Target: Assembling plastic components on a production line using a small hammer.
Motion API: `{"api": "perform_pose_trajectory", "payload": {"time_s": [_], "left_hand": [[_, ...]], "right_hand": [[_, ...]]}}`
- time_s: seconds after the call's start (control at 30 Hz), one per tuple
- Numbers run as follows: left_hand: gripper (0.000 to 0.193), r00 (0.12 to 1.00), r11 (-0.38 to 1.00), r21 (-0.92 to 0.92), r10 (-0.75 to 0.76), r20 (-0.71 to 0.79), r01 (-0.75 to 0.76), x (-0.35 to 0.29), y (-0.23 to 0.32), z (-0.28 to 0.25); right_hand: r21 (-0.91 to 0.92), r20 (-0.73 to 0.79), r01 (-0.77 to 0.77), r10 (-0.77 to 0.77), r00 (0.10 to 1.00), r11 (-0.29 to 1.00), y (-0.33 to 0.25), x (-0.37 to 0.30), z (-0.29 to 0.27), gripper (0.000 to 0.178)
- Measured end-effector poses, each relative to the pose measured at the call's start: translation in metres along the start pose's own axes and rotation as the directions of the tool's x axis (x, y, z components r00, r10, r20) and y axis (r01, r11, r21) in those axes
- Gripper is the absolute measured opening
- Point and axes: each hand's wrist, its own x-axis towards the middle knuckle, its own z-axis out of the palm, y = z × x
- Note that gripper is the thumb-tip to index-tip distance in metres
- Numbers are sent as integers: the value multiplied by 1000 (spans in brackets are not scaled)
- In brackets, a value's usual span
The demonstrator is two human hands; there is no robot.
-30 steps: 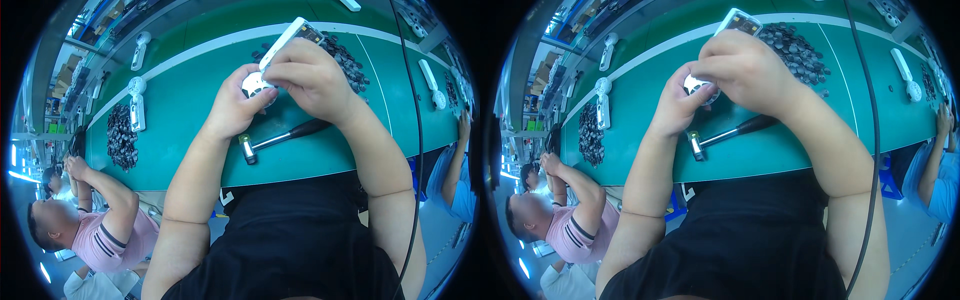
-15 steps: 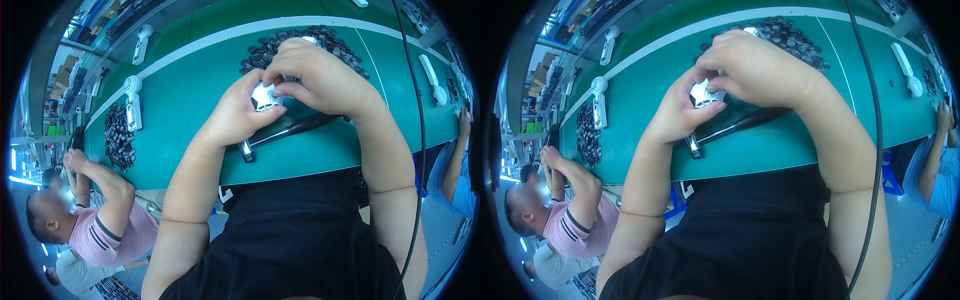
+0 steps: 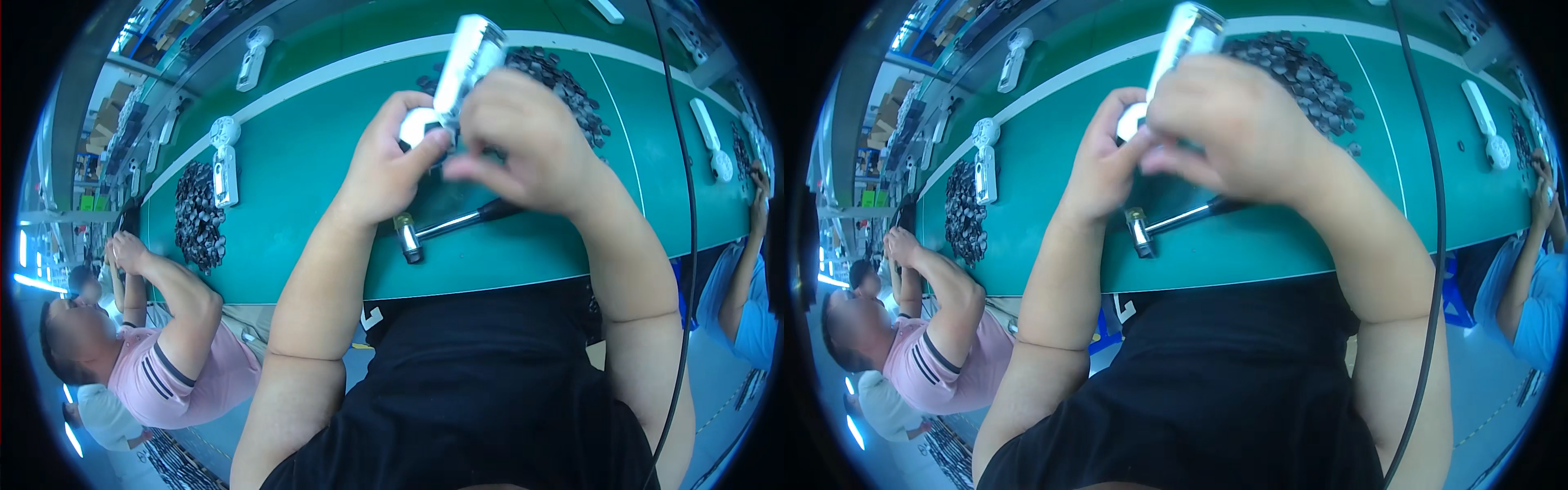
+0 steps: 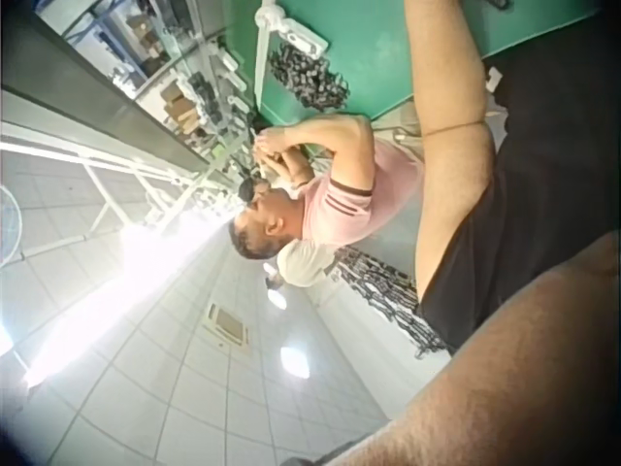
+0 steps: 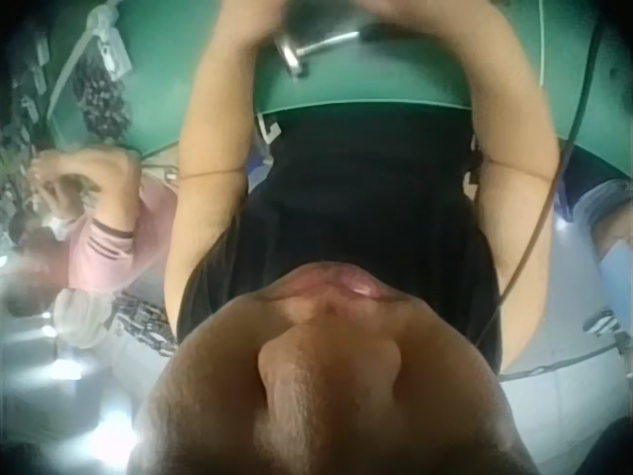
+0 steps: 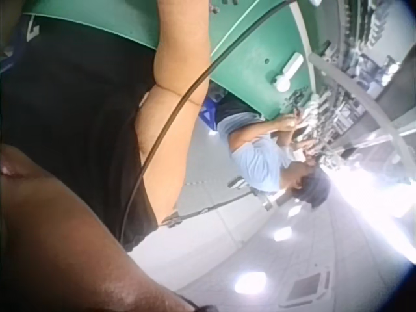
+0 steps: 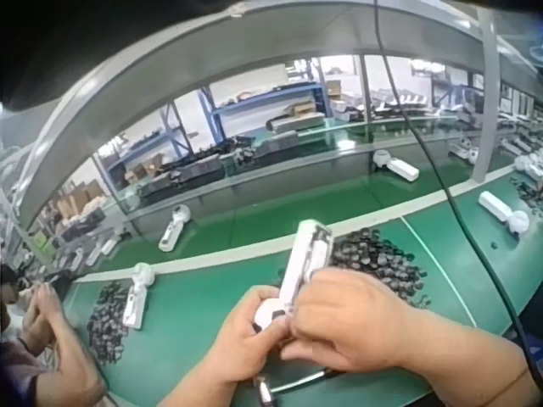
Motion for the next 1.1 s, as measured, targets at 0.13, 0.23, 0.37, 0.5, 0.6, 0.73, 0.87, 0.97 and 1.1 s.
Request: {"api": "perform_pose_trajectory", "payload": {"time_s": [0.13,0.23,0.37,0.5,0.6,0.73,0.87,0.97,1.1], "left_hand": [[44,979,951,-297,-132,-153,82,8,-5,-13],[47,974,963,-262,-114,-196,60,10,-13,-17],[53,962,999,-33,-24,-271,16,12,-19,-26],[54,957,994,106,66,-283,-37,5,-13,-20],[54,960,994,76,97,-263,-80,9,-12,-11],[53,928,973,173,200,-315,-151,10,-18,-22],[53,898,909,344,338,-281,-234,9,-11,-12],[52,943,980,132,179,-282,-146,9,-8,-11],[57,873,890,438,307,-380,-122,11,-25,-31]], "right_hand": [[20,529,-39,22,849,999,-21,-19,20,29],[27,677,-91,49,734,995,-26,-21,25,27],[95,573,-192,104,813,977,-42,9,-13,19],[627,47,-250,285,957,737,-38,-8,-6,17],[584,23,-339,402,915,737,-25,-12,3,21],[214,164,-457,429,888,863,-29,-4,8,28],[352,30,-396,413,910,848,-34,-3,-2,28],[-38,355,-498,478,803,866,-29,5,3,27],[-55,640,-432,364,676,900,-35,6,1,21]]}}
